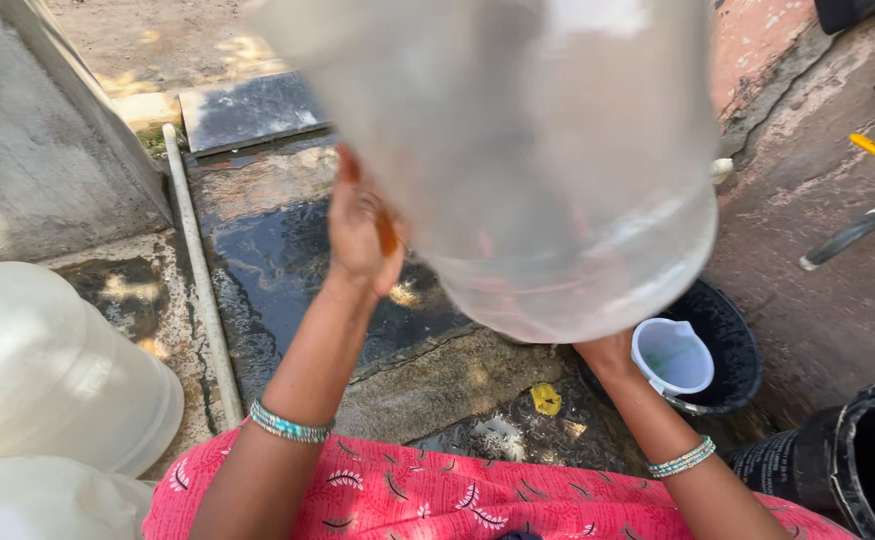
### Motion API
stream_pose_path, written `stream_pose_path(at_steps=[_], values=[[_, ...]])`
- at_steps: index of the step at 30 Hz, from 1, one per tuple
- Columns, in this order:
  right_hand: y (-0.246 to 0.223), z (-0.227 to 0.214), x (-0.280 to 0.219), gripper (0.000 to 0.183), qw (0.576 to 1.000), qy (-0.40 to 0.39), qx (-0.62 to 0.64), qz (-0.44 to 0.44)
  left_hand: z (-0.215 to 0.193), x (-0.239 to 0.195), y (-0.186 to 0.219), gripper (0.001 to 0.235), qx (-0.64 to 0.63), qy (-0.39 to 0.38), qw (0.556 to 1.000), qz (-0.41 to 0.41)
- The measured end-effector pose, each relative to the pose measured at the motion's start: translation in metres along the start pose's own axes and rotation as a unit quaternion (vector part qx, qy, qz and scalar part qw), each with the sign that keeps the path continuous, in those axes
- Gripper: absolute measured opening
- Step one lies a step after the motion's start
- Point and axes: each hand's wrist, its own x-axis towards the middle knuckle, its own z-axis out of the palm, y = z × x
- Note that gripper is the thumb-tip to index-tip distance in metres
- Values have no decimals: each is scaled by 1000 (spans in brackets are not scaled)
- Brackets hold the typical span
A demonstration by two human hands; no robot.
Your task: The person rinses a large translucent water container by pouring water in and out, then places it on the ground. They add small dark stones into the container's opening and scrub the interior with a toothbrush.
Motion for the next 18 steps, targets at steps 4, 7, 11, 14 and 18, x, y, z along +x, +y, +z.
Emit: stream_pose_path(at_steps=[4, 7, 11, 14, 18], values=[[11, 18, 2, 62, 993, -15, 116, 33, 32, -20, 27, 97, 172, -102, 980, 19], [21, 21, 2, 65, 980, -32, 192, 45, 16, -13, 32, 100, 238, -15, 970, 56], [22, 15, 3, 70, 965, -99, 238, 48, -28, 7, 11, 99, 178, 105, 978, -2], [10, 8, -1, 73, 965, -181, 190, 10, -46, 6, -20, 82, -21, 59, 994, 85], [-2, -2, -2, 78, 990, -63, 125, -16, -57, -2, -24, 72, -196, 84, 973, 89]])
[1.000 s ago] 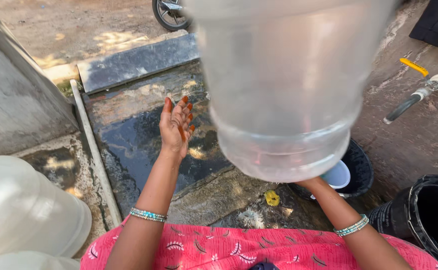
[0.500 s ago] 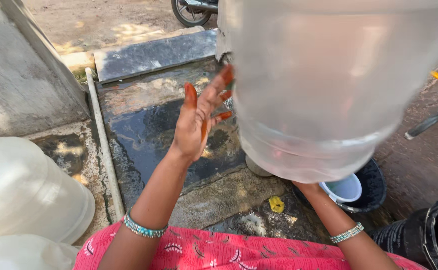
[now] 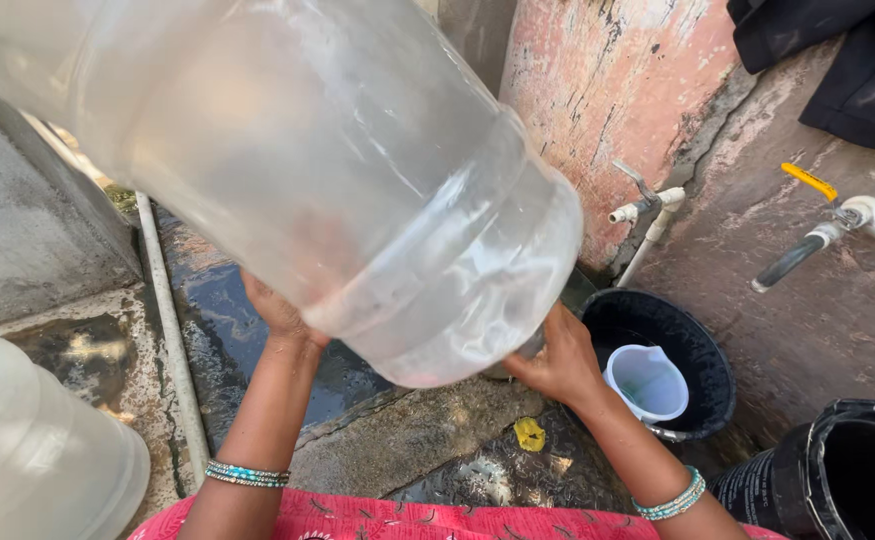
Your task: The person rinses a large translucent water container by pouring water in and out, then places it on the ground. They add small dark stones into the container's opening and scrub the interior with a toothbrush.
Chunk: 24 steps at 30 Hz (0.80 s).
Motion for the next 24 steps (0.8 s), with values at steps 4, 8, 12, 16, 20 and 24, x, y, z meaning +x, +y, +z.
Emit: stream_pose_path(at_steps=[4, 8, 12, 16, 20, 24], values=[[5, 6, 9, 73, 994, 59, -89, 0, 29, -11, 8, 84, 109, -15, 990, -87], [22, 20, 9, 72, 997, 45, -49, 41, 73, -31, 19, 91, 307, -218, 922, -90], [37, 18, 4, 71, 996, 30, 49, 73, 92, -40, 27, 95, 377, -264, 882, -98], [47, 10, 11, 70, 985, 29, 144, 91, 57, -16, 21, 96, 410, -66, 904, -101], [41, -1, 7, 69, 983, -47, 151, 98, -6, -2, -14, 85, 182, -38, 980, -76], [36, -6, 5, 68, 993, -83, 68, 56, -50, -9, -27, 88, -222, -191, 943, -158]])
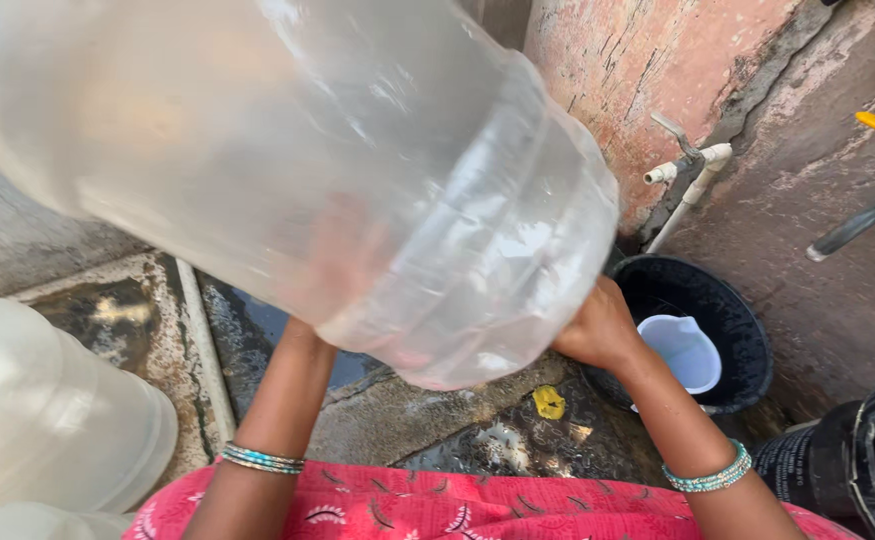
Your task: The person rinses a large translucent water container by pouring water in and out, then places it on the ground. They add small dark stones into the container's opening and scrub the interior with a toothbrush.
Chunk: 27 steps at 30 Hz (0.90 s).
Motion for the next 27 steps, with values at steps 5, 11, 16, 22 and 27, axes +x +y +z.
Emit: stream_pose_path(at_steps=[5, 11, 16, 22, 27], values=[[7, 8, -3, 66, 994, 93, -61, -3, 37, 1, -11, 97, 244, 171, 954, 30], [19, 20, -13, 65, 991, 122, -25, 39, 142, 29, -33, 106, 504, 49, 854, -118], [23, 23, -23, 63, 989, 136, 34, 56, 167, 30, -47, 95, 624, 26, 780, -36], [19, 26, -18, 62, 986, 128, 91, 58, 97, 41, -39, 94, 527, 222, 820, -21], [22, 25, -24, 60, 996, 41, 58, 59, 44, 26, -25, 86, 211, 130, 963, 109]])
